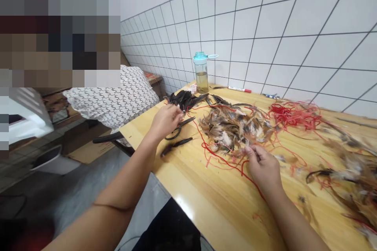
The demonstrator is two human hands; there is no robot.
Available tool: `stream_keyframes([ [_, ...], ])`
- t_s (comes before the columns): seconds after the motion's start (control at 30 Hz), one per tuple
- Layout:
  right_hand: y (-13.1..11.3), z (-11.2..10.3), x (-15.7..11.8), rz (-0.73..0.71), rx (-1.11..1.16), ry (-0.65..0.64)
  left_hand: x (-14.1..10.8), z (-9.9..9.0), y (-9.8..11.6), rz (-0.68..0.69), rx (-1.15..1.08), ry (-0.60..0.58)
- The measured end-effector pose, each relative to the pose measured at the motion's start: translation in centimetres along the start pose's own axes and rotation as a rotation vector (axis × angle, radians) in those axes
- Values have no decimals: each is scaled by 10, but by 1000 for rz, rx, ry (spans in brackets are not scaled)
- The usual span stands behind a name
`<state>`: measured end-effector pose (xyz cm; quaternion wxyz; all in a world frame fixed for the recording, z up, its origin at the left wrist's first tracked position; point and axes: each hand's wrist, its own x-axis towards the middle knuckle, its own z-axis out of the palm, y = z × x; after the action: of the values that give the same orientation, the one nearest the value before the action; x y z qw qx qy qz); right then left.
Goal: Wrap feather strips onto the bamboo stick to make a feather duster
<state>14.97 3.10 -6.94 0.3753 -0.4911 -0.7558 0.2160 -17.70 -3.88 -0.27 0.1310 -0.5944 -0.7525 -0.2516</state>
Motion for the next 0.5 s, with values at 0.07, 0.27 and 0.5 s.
stream_keyframes([
  [0.07,3,1,1,-20,-22,-11,-14,-1,-30,-152,97,-133],
  [0.27,13,7,2,-31,-111,-21,-5,9,-87,-331,94,-305],
  [0.5,21,6,1,-88,-183,-39,-16,14,-75,-226,-18,-429],
])
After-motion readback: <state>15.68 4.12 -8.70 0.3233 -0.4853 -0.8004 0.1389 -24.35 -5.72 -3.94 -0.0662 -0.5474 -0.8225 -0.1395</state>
